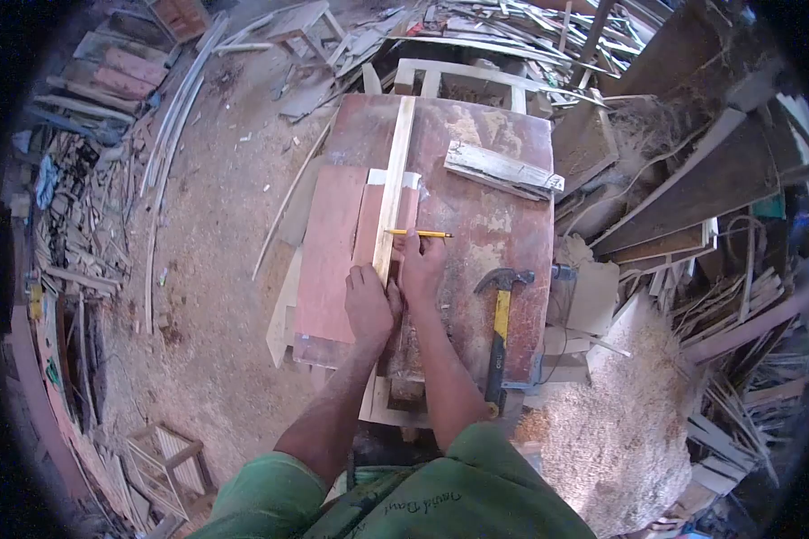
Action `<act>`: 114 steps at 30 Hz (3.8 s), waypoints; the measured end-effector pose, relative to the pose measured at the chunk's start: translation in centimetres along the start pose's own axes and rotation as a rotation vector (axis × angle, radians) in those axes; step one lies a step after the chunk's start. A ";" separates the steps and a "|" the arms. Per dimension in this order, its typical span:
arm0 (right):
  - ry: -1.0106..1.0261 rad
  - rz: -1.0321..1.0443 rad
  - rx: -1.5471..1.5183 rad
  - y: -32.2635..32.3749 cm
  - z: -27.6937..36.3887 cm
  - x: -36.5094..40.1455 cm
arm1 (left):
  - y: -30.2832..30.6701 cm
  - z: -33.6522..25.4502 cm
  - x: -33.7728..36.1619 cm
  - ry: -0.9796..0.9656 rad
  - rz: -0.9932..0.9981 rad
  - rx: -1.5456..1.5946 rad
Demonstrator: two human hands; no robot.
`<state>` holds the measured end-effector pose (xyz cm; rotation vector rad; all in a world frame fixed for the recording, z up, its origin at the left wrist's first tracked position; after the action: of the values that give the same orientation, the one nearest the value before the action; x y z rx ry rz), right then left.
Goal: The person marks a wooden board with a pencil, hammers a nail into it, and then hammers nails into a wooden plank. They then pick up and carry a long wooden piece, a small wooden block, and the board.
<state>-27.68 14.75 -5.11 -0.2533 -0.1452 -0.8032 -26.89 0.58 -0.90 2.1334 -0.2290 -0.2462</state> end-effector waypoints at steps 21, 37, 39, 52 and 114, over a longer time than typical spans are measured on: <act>0.060 -0.139 0.044 28.7 23.4 23.5 | 3.2 3.1 13.9 0.072 -0.070 0.061; 1.065 -0.400 0.230 30.6 42.7 39.5 | 4.2 -7.3 18.7 0.411 0.119 0.633; 1.144 -0.371 0.201 31.1 44.0 41.2 | 1.2 -9.8 19.7 0.380 0.080 0.689; 1.205 0.044 0.008 34.1 49.2 44.1 | -2.8 -10.4 22.1 0.025 0.280 0.167; 0.232 -0.521 1.416 25.8 11.5 12.2 | 3.9 10.5 -10.8 0.066 -0.263 0.569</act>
<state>-0.93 26.67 4.33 1.2540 -0.5311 -1.0534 -40.32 -7.16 -2.26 2.7347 0.0310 -0.2866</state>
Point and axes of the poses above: each hand's wrist, its own x-axis away from the middle knuckle, its own y-axis out of the back of the hand, z = x × y, the point moved 6 cm from there along -x, towards the middle knuckle, and after that the axes turned 2 degrees about -y, right-handed, at the moved point
